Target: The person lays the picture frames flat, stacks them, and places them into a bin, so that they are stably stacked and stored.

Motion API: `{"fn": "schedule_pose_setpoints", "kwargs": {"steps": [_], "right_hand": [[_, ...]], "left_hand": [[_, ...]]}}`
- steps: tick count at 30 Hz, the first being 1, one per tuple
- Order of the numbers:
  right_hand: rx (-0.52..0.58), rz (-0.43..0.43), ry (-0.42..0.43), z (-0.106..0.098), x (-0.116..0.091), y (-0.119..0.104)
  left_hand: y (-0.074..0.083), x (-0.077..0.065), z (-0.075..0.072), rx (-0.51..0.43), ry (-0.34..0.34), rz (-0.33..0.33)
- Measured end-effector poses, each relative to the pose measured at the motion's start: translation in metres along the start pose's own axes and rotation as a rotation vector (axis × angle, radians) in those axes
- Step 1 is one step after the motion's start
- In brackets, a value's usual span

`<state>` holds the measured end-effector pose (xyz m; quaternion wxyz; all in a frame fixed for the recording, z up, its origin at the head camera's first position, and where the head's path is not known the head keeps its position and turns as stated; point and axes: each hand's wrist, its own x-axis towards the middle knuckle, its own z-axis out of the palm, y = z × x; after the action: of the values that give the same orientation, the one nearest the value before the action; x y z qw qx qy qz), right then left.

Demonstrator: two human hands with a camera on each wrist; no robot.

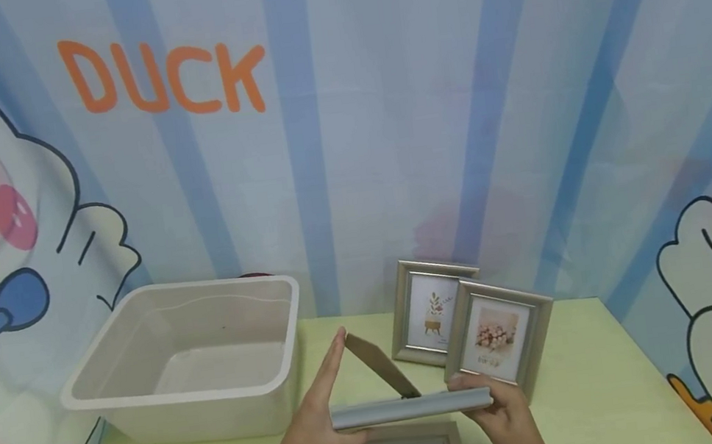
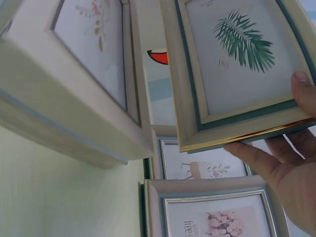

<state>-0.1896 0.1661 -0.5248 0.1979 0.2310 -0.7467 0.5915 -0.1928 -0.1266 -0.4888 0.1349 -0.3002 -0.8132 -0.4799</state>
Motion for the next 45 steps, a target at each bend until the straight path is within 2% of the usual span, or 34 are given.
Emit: {"fn": "schedule_pose_setpoints", "kwargs": {"steps": [6,11,15,21,29,34,42,45], "right_hand": [[0.040,-0.153,-0.008,-0.004,-0.001,0.010],[0.024,-0.221,0.011,-0.004,-0.002,0.012],[0.032,-0.271,0.023,-0.004,-0.001,0.012],[0.045,-0.310,0.037,-0.004,-0.002,0.011],[0.057,-0.385,0.053,-0.002,-0.001,0.015],[0.039,-0.392,0.067,-0.002,-0.001,0.014],[0.001,-0.356,0.127,-0.001,-0.003,0.012],[0.010,-0.345,0.149,0.001,-0.003,0.011]], "left_hand": [[0.005,-0.004,-0.001,0.048,-0.031,0.047],[0.009,-0.005,-0.002,0.074,-0.039,0.053],[0.010,-0.005,-0.002,0.097,-0.023,0.086],[0.008,-0.006,0.000,0.142,0.059,0.181],[0.007,-0.012,0.003,0.118,0.131,0.218],[0.005,-0.015,0.004,0.102,0.181,0.259],[-0.001,-0.017,0.002,-0.031,0.308,0.369],[-0.005,-0.019,0.005,-0.068,0.347,0.383]]}}
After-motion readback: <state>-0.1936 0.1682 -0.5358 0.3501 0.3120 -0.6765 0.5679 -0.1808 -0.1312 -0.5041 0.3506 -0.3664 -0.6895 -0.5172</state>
